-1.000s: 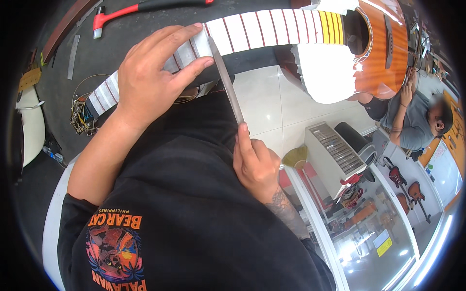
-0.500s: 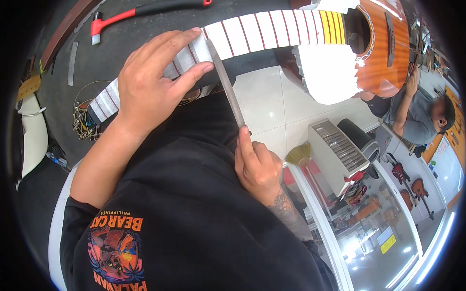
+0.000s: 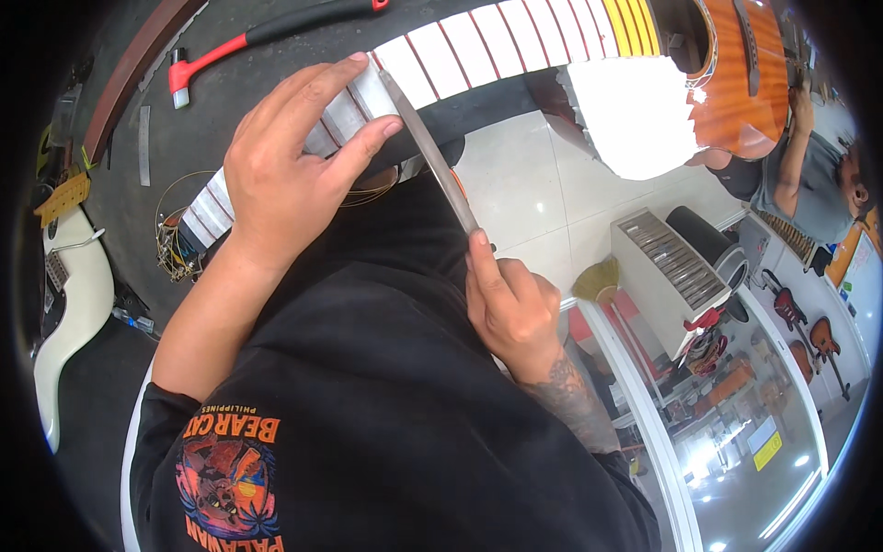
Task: The person uses a file to smooth the frets on a guitar neck. The tool is moved back and forth along the metal frets while the neck is held steady.
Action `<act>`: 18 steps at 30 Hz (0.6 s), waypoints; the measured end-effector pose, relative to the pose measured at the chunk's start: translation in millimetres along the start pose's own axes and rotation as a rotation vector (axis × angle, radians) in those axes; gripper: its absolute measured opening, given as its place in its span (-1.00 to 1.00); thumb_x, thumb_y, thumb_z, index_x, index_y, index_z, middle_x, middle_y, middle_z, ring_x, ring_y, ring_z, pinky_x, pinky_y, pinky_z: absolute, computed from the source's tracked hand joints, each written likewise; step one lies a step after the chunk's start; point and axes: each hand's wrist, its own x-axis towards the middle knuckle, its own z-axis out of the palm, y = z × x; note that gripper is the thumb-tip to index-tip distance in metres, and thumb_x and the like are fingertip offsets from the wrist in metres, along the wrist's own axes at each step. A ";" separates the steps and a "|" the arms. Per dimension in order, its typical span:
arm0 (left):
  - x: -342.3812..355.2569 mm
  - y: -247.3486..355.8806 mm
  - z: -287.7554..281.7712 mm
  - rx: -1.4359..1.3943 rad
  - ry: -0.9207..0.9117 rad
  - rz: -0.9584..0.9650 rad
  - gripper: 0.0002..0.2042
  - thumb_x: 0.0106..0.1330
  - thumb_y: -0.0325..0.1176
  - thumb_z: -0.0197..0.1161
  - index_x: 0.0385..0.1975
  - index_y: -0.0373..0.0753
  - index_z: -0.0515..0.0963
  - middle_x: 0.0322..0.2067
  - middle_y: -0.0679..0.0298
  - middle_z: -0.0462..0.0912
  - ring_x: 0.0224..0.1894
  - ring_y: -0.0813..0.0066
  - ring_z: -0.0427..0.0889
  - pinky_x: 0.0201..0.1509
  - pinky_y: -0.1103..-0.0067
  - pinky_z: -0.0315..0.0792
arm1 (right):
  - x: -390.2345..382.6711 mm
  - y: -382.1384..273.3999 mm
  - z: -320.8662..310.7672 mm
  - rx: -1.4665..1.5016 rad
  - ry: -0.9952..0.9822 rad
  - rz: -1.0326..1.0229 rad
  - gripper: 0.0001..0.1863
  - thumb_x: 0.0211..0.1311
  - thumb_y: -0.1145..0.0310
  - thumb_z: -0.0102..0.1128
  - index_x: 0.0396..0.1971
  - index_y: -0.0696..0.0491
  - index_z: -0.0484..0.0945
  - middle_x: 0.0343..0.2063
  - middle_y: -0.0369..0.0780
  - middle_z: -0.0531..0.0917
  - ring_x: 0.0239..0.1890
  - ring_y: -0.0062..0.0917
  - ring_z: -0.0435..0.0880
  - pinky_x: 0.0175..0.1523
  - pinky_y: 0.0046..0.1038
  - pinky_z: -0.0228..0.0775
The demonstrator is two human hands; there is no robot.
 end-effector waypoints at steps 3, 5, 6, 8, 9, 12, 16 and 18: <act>-1.2 1.2 4.2 -0.007 -0.011 0.010 -0.56 0.08 -0.24 0.62 -0.04 -0.23 0.73 -0.12 0.16 0.79 -0.12 0.20 0.78 -0.04 0.44 0.61 | 20.5 -4.2 7.4 0.040 0.028 0.025 -0.43 0.11 0.63 0.45 0.19 0.16 0.63 -0.66 -0.29 0.40 -0.74 -0.45 0.43 -0.61 -0.35 0.33; -4.1 -1.1 3.0 -0.001 -0.002 0.007 -0.56 0.07 -0.25 0.63 -0.04 -0.24 0.73 -0.11 0.15 0.79 -0.11 0.20 0.78 -0.02 0.44 0.61 | 63.5 -14.1 16.8 0.056 0.057 0.023 -0.44 0.11 0.62 0.45 0.20 0.16 0.63 -0.66 -0.29 0.41 -0.74 -0.44 0.43 -0.61 -0.34 0.33; -4.0 -2.2 2.2 0.001 -0.003 -0.004 -0.56 0.08 -0.26 0.63 -0.04 -0.24 0.72 -0.10 0.16 0.79 -0.09 0.21 0.78 0.00 0.44 0.62 | 84.7 -17.9 18.7 0.063 0.043 0.032 -0.44 0.12 0.62 0.45 0.20 0.14 0.63 -0.66 -0.30 0.41 -0.75 -0.43 0.44 -0.61 -0.33 0.34; -1.9 -2.8 1.9 0.002 -0.005 -0.001 -0.56 0.08 -0.27 0.63 -0.03 -0.25 0.72 -0.09 0.16 0.79 -0.08 0.21 0.78 0.02 0.45 0.62 | 91.3 -17.7 18.8 0.068 0.040 0.046 -0.44 0.13 0.61 0.45 0.20 0.13 0.63 -0.66 -0.30 0.42 -0.75 -0.43 0.44 -0.61 -0.32 0.35; -1.3 -2.7 1.3 0.005 -0.001 0.003 -0.56 0.08 -0.27 0.63 -0.03 -0.25 0.72 -0.08 0.16 0.79 -0.07 0.22 0.78 0.03 0.44 0.62 | 86.7 -15.5 17.3 0.069 0.043 0.031 -0.43 0.12 0.62 0.45 0.21 0.13 0.63 -0.66 -0.30 0.42 -0.75 -0.44 0.44 -0.61 -0.33 0.35; -3.2 -2.2 1.2 0.010 -0.005 -0.007 -0.56 0.08 -0.27 0.64 -0.03 -0.25 0.72 -0.07 0.16 0.79 -0.06 0.23 0.78 0.04 0.44 0.62 | 43.2 -7.2 14.7 0.086 0.042 0.024 -0.41 0.11 0.63 0.45 0.22 0.12 0.62 -0.66 -0.30 0.42 -0.75 -0.45 0.44 -0.61 -0.34 0.36; -2.2 0.7 3.8 0.006 -0.007 0.010 -0.55 0.08 -0.27 0.64 -0.03 -0.26 0.72 -0.07 0.15 0.79 -0.06 0.23 0.78 0.04 0.45 0.62 | -8.5 -8.1 0.3 0.104 -0.009 0.104 -0.41 0.10 0.65 0.45 0.21 0.14 0.62 -0.66 -0.31 0.41 -0.76 -0.47 0.43 -0.61 -0.35 0.36; -2.5 1.3 2.0 0.012 -0.007 0.011 -0.55 0.09 -0.27 0.64 -0.03 -0.26 0.72 -0.07 0.15 0.79 -0.06 0.23 0.78 0.04 0.45 0.61 | 6.9 -8.1 6.3 0.102 0.010 0.083 -0.44 0.15 0.65 0.43 0.21 0.15 0.62 -0.67 -0.26 0.45 -0.73 -0.45 0.45 -0.58 -0.34 0.36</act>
